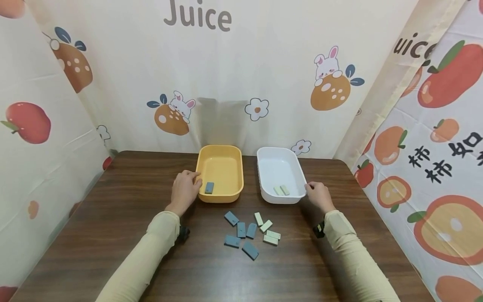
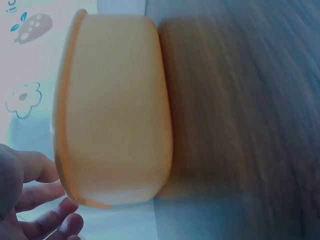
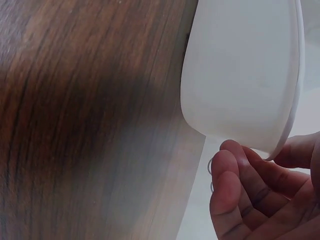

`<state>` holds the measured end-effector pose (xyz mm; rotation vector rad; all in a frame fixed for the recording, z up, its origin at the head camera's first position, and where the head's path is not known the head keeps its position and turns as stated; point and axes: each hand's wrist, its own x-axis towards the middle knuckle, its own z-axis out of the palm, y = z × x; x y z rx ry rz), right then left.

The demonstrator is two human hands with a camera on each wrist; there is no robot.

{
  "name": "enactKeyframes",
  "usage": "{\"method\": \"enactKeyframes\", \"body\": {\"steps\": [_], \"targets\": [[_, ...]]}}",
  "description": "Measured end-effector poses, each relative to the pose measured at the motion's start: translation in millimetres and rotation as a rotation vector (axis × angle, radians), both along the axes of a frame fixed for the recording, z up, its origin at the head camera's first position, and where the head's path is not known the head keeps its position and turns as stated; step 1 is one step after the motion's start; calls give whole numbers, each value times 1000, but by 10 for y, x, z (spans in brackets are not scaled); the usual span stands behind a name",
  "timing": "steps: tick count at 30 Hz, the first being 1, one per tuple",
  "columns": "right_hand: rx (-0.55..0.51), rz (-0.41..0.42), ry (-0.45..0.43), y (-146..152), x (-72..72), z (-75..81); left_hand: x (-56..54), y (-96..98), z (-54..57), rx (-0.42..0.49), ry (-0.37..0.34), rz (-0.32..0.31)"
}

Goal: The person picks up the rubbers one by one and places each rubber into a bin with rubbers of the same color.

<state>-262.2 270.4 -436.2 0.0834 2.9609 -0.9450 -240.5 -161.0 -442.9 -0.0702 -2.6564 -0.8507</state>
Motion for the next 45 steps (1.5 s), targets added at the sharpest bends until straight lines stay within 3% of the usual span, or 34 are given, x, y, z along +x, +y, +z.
{"method": "enactKeyframes", "body": {"steps": [8, 14, 19, 23, 30, 34, 42, 45], "targets": [[15, -5, 12, -2, -24, -12, 72, 119, 102, 9, 40, -108], [18, -8, 3, -3, -14, -15, 171, 205, 121, 21, 75, -179], [27, -6, 1, -5, -16, -18, 245, 281, 117, 40, 63, -243], [35, -3, 10, -12, -29, -2, 284, 348, 116, 1, 79, -293], [19, -9, -12, -17, -19, 3, 346, 461, 95, -118, 108, -438], [8, -13, -19, -14, -22, -2, 374, 513, 115, -140, 44, -517], [10, -14, -8, -9, -22, -25, 384, 574, 96, -192, -201, -679], [6, -10, -1, -10, -20, -27, 387, 594, 73, -219, -234, -718]]}}
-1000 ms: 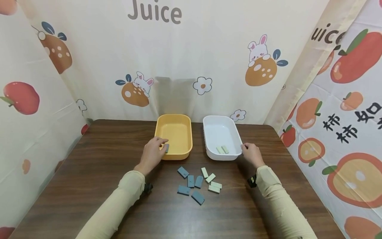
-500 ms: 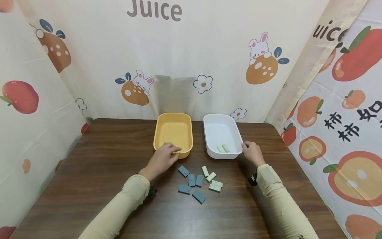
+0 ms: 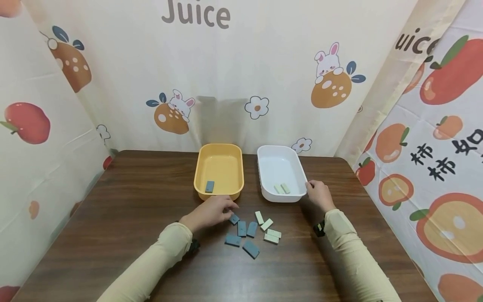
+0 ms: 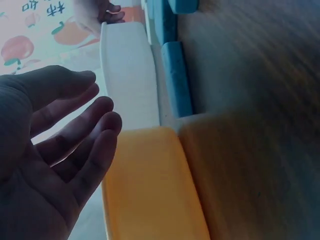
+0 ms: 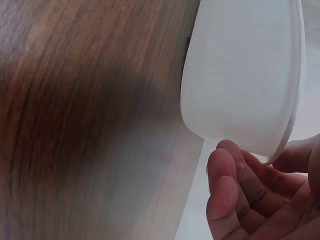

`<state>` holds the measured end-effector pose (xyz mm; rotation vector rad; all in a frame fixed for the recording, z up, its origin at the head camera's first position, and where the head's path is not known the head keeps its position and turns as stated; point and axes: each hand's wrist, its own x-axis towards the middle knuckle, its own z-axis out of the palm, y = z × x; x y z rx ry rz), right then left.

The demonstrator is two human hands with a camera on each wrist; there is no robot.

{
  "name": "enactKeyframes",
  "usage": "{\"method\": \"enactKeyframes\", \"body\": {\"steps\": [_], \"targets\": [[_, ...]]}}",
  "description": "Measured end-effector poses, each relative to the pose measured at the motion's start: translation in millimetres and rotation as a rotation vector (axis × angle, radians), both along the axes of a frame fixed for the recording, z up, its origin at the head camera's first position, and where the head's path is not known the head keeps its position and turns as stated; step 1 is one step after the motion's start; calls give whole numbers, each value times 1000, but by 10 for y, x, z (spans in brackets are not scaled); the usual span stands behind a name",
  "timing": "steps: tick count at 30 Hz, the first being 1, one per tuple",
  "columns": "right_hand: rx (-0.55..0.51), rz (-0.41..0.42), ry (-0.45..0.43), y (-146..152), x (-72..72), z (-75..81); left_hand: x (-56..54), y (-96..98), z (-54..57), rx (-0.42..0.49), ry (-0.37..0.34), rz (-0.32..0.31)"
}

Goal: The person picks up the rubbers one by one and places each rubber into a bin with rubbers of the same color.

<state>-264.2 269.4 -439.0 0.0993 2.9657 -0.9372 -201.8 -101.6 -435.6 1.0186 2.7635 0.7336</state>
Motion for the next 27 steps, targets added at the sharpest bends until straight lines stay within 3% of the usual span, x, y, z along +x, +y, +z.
{"method": "enactKeyframes", "body": {"steps": [9, 16, 27], "targets": [[1, -2, 9, -13, 1, 0, 7, 71, -40, -149, -31, -69], [9, -3, 14, -30, 4, -2, 0, 99, -96, -211, -5, -109], [12, -1, 23, -5, -11, -13, -9, 122, -139, -232, 27, -83]]}}
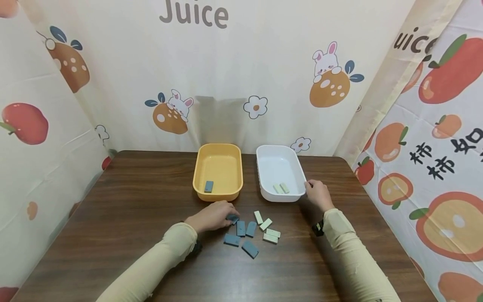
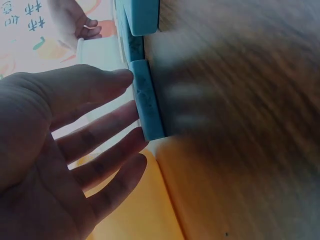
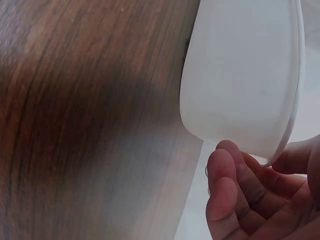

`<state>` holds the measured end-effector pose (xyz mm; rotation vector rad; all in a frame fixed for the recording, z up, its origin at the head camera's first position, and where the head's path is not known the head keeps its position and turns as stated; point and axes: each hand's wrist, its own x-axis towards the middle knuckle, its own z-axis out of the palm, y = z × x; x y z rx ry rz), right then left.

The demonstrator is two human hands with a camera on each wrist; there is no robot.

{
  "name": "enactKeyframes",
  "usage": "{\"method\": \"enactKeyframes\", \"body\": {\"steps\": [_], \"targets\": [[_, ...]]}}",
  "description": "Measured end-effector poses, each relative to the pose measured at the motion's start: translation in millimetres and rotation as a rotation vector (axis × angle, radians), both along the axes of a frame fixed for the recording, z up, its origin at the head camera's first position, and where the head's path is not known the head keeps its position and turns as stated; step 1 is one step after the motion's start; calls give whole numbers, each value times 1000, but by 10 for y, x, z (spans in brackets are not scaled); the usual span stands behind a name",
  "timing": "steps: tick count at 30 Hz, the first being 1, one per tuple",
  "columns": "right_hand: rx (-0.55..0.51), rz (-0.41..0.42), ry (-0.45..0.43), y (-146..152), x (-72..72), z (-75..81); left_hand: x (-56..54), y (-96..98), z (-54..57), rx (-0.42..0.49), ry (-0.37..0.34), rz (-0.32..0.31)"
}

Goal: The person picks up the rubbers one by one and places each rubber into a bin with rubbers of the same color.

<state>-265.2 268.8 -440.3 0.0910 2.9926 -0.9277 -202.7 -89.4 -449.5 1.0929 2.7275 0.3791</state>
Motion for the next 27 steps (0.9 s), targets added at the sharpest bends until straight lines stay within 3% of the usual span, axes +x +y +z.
{"method": "enactKeyframes", "body": {"steps": [7, 16, 27], "targets": [[4, -4, -3, -13, 4, -11, 10, -3, -30, -10, 0, 44], [-1, -2, -12, 3, 7, -9, 25, -24, -24, -7, -57, 106], [-4, 2, -14, 2, 9, 2, 34, -67, 60, 104, -69, 74]]}}
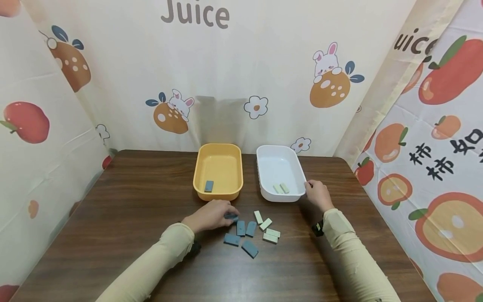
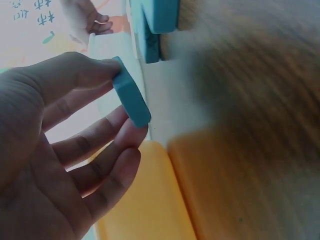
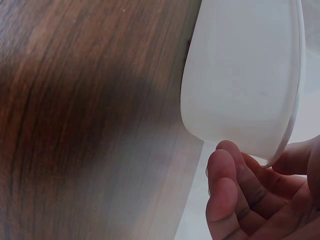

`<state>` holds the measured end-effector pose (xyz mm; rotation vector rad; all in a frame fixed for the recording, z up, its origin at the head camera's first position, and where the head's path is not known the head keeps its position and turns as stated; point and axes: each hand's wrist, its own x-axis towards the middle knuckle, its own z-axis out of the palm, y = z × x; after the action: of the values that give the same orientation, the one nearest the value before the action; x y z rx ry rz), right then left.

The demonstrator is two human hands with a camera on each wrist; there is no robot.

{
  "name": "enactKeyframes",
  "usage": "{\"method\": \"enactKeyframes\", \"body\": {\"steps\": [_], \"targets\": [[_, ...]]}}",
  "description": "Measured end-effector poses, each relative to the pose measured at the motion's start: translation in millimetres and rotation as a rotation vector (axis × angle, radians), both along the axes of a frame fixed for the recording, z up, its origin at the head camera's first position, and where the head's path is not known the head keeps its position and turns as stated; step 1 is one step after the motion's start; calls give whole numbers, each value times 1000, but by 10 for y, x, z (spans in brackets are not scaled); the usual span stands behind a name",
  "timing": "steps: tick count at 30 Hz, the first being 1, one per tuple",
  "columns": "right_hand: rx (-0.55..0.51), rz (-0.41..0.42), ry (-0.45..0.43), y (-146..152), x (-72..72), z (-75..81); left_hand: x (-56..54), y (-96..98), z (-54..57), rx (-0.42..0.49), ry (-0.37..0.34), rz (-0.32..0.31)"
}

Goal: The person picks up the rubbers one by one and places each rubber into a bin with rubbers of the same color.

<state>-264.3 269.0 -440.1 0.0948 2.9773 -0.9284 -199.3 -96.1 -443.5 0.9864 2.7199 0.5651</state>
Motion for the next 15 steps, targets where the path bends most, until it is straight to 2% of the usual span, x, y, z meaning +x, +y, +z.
{"method": "enactKeyframes", "body": {"steps": [5, 15], "targets": [[0, -3, -5, -2, 0, 1, -9, -12, 45, 75, -45, 20], [1, -8, -12, -11, -6, -10, -30, -104, 153, 144, -59, 87]]}}
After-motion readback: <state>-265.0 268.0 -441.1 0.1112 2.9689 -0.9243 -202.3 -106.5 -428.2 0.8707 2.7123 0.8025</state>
